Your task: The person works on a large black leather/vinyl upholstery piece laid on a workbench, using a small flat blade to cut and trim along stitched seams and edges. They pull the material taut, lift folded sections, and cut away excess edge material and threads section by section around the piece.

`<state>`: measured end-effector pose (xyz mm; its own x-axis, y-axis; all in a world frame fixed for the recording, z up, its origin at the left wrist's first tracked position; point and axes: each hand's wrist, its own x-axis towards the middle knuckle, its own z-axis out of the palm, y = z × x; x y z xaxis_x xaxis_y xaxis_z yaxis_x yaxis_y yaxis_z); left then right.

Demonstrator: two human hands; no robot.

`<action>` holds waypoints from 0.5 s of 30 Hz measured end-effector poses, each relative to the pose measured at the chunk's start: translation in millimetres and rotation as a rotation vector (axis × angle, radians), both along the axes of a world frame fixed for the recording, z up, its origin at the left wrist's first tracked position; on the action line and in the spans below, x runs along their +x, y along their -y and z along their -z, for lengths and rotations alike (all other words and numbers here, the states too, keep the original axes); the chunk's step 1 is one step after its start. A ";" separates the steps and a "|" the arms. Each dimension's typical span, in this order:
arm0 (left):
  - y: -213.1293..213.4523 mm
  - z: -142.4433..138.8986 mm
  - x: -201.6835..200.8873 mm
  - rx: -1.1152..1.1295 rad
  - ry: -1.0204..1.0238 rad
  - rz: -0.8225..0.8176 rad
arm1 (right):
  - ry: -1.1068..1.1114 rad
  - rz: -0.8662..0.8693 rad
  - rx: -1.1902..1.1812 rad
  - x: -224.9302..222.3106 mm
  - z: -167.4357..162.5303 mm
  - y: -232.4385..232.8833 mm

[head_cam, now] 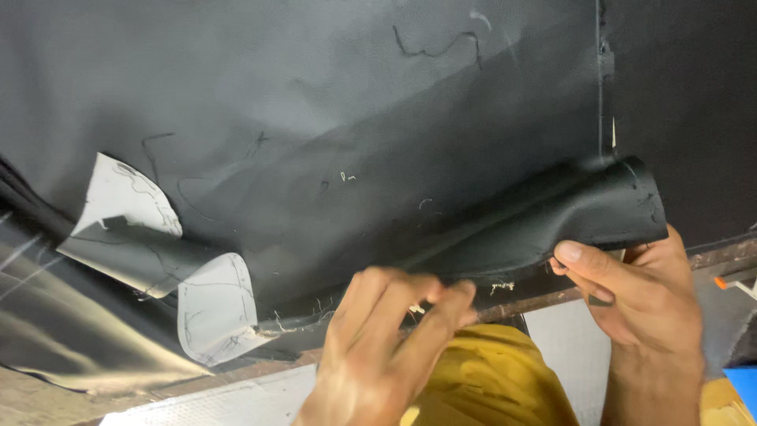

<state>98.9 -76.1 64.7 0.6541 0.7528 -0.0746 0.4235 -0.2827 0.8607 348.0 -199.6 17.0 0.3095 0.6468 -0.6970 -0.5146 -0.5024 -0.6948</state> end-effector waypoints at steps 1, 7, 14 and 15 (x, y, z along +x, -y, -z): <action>0.8 3.4 3.7 0.040 -0.026 0.002 | 0.001 -0.001 0.011 -0.6 -0.5 -0.6; 4.1 22.4 14.3 0.138 0.010 0.057 | 0.012 0.001 0.005 -1.5 -1.7 0.1; -0.1 13.9 21.9 0.121 0.322 -0.004 | -0.025 0.017 0.023 -5.2 -1.7 0.4; -4.0 9.9 22.8 -0.050 0.348 -0.082 | -0.011 0.013 0.014 -5.0 -2.2 0.7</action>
<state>121.7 -72.0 54.9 0.5847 0.8046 0.1037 0.1223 -0.2137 0.9692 343.1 -200.3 19.2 0.3106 0.6528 -0.6909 -0.5284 -0.4856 -0.6964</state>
